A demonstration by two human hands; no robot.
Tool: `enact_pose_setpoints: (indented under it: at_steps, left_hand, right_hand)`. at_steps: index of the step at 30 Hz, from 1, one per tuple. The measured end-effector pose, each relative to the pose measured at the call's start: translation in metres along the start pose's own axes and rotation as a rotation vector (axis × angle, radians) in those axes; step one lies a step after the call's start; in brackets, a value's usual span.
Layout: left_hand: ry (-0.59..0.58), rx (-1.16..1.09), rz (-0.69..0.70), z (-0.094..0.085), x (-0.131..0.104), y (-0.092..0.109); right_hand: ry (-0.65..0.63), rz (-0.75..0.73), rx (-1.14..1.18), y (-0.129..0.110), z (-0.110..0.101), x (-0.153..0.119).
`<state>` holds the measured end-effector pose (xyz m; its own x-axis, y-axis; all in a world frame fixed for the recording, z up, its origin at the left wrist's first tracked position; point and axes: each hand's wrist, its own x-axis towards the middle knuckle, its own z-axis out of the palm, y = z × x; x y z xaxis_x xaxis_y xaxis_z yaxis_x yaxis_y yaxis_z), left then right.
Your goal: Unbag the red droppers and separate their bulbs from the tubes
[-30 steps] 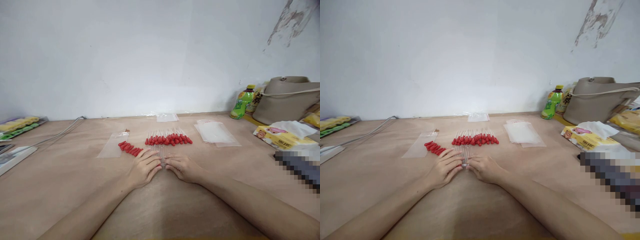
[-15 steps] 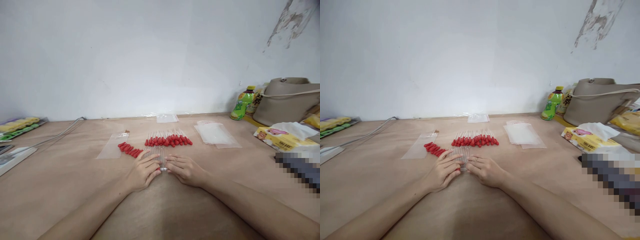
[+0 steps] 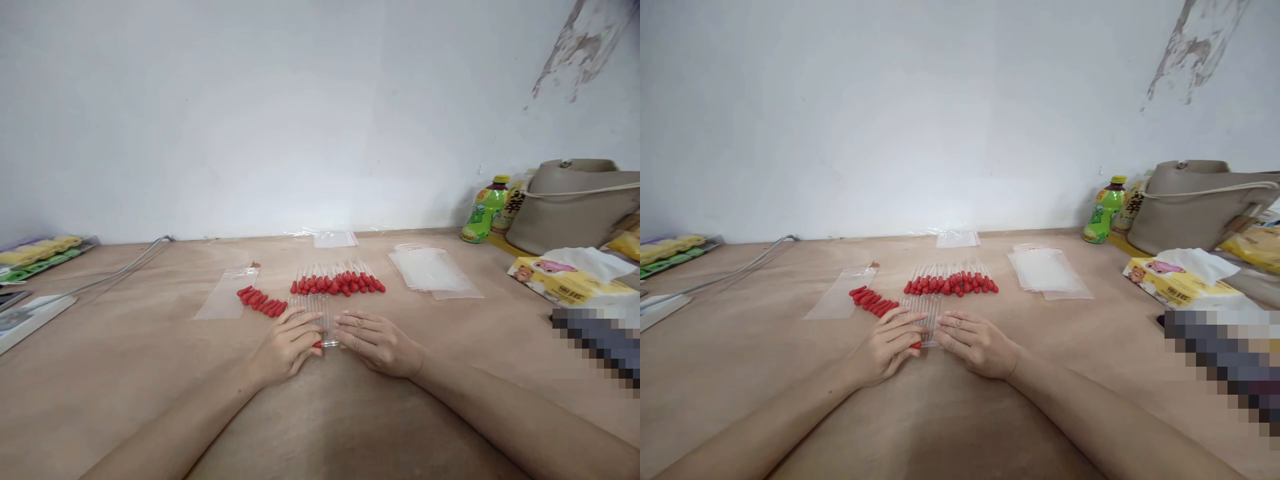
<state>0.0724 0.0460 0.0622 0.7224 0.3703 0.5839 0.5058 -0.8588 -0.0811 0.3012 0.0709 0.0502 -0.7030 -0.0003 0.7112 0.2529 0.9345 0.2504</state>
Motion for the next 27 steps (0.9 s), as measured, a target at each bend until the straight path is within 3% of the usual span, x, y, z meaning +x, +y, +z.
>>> enact_pose_setpoints:
  at_steps: [6, 16, 18, 21, 23, 27]
  left_hand:
    - [0.034, -0.008, 0.034, -0.003, -0.004, 0.0]
    - [-0.016, 0.025, 0.044, -0.01, -0.006, -0.002]
    - [-0.007, 0.037, -0.054, -0.015, -0.016, -0.017]
    - [0.117, 0.132, -0.384, -0.026, -0.034, -0.051]
    - [0.224, 0.225, -0.644, -0.035, -0.042, -0.074]
    - [0.244, 0.274, -0.825, -0.048, -0.05, -0.101]
  right_hand:
    - [-0.007, -0.039, 0.014, -0.001, -0.001, -0.001]
    - [0.013, -0.024, 0.052, 0.0, 0.0, -0.003]
    - [0.049, 0.045, 0.055, 0.007, 0.002, -0.011]
    - [0.138, 0.292, 0.011, 0.02, 0.006, -0.02]
    - [0.116, 0.441, -0.028, 0.025, 0.01, -0.02]
    - [-0.026, 0.612, -0.053, 0.026, 0.018, -0.007]
